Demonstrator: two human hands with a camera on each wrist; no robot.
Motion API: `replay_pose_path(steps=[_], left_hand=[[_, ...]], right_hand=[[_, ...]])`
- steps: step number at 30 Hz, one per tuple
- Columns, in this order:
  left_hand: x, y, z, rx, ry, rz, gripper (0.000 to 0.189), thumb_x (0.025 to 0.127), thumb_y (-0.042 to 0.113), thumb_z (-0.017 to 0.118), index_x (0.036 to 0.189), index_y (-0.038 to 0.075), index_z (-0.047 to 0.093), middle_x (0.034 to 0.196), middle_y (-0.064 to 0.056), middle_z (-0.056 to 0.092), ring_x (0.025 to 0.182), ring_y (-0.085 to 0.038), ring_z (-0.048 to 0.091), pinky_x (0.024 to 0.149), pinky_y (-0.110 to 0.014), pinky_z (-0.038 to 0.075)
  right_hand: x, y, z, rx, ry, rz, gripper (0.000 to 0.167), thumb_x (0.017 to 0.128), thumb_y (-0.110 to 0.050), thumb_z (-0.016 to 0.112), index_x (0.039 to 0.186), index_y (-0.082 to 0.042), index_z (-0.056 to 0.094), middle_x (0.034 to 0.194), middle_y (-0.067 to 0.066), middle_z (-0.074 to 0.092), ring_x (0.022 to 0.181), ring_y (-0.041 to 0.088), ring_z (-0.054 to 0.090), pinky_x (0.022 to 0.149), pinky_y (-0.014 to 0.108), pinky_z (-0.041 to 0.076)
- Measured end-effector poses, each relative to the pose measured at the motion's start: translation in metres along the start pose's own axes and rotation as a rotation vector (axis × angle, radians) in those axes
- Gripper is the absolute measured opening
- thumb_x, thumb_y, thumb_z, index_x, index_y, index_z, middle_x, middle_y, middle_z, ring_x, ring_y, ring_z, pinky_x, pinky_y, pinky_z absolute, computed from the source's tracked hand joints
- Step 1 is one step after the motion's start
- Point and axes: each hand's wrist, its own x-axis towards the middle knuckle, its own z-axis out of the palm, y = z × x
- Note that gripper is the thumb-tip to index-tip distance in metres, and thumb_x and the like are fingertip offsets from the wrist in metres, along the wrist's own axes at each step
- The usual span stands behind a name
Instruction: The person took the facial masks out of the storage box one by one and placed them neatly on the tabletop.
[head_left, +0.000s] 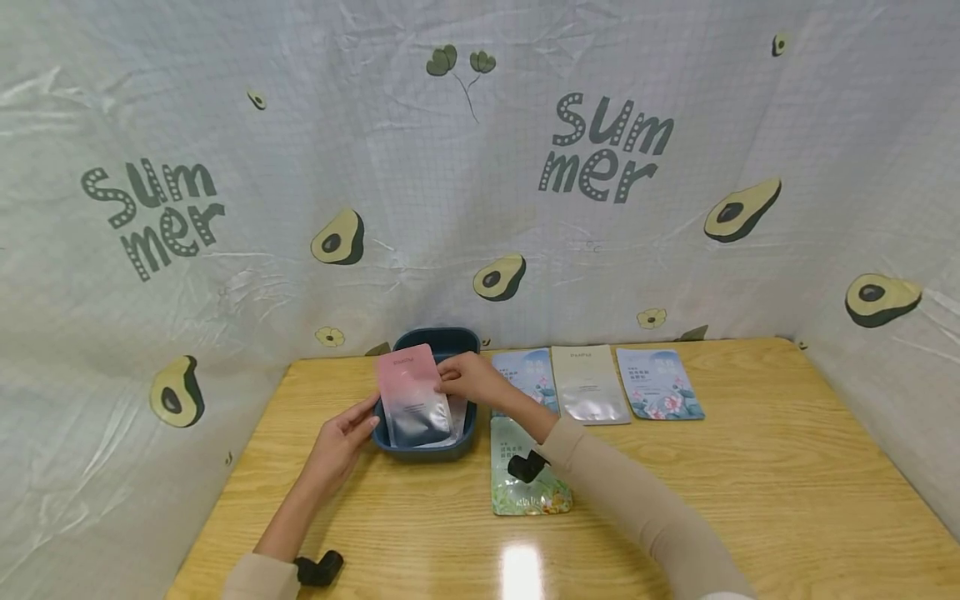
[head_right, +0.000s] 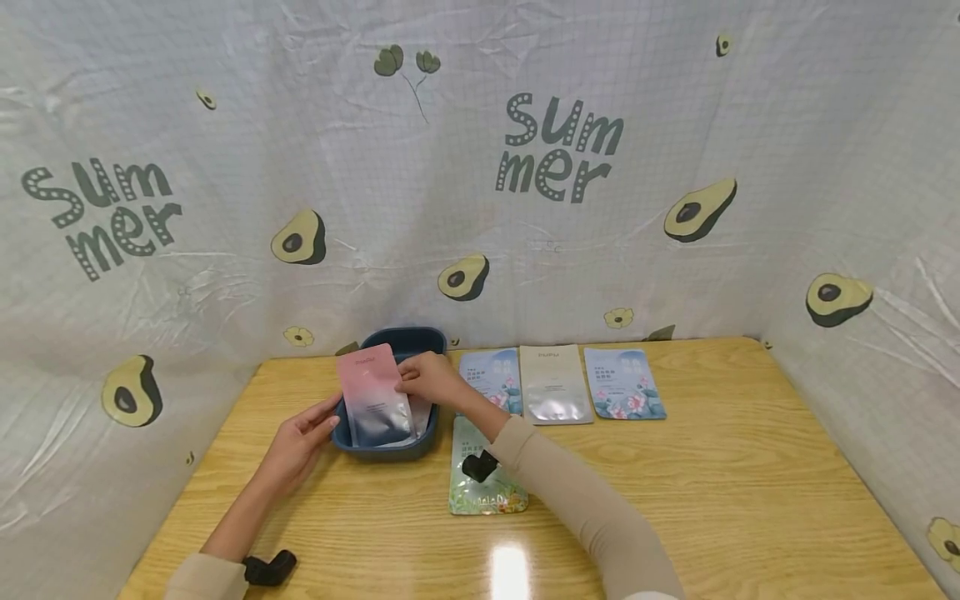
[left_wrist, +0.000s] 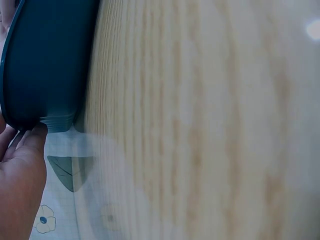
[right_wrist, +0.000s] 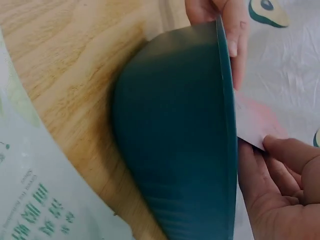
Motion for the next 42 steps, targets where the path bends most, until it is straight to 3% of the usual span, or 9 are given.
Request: replay_pose_path(steps=[6,14,26,32,42], left_hand=[[-0.001,0.0,0.0,0.003,0.006,0.002,0.059,0.105,0.007,0.055,0.155,-0.009,0.028,0.164,-0.024,0.023,0.133,0.005,0.043,0.102,-0.014,0.046],[0.001,-0.002,-0.002,-0.013,-0.002,0.024,0.058,0.106,0.006,0.054,0.155,-0.01,0.028,0.163,-0.025,0.022,0.129,0.008,0.047,0.103,-0.017,0.046],[0.002,-0.003,0.0,-0.023,-0.004,0.029,0.058,0.105,0.005,0.055,0.154,-0.012,0.028,0.162,-0.028,0.021,0.129,0.004,0.05,0.103,-0.02,0.047],[0.002,-0.004,0.0,-0.021,0.008,0.005,0.058,0.105,0.006,0.056,0.154,-0.009,0.031,0.162,-0.024,0.026,0.128,0.005,0.05,0.102,-0.018,0.047],[0.001,-0.001,0.002,-0.017,0.028,0.001,0.055,0.105,0.004,0.054,0.154,-0.01,0.032,0.161,-0.025,0.03,0.127,0.004,0.051,0.101,-0.018,0.048]], right_hand=[[0.003,-0.012,-0.002,0.081,-0.041,0.061,0.013,0.1,-0.006,0.064,0.096,0.0,0.075,0.09,0.01,0.076,0.078,0.015,0.073,0.077,0.039,0.063],[-0.003,-0.023,-0.007,0.186,-0.061,0.124,0.022,0.101,0.002,0.058,0.117,0.007,0.072,0.108,0.021,0.074,0.093,0.026,0.074,0.082,0.042,0.062],[-0.006,-0.023,-0.015,0.219,0.06,0.113,0.023,0.097,-0.004,0.067,0.117,0.003,0.074,0.107,0.018,0.076,0.084,0.024,0.075,0.082,0.047,0.062],[-0.009,-0.028,-0.024,0.247,0.096,0.153,0.027,0.097,-0.005,0.068,0.122,0.004,0.072,0.112,0.018,0.074,0.088,0.025,0.075,0.08,0.038,0.063],[-0.025,-0.033,-0.049,0.347,0.151,0.136,0.027,0.097,-0.004,0.068,0.122,0.006,0.071,0.113,0.019,0.074,0.093,0.021,0.073,0.081,0.034,0.062]])
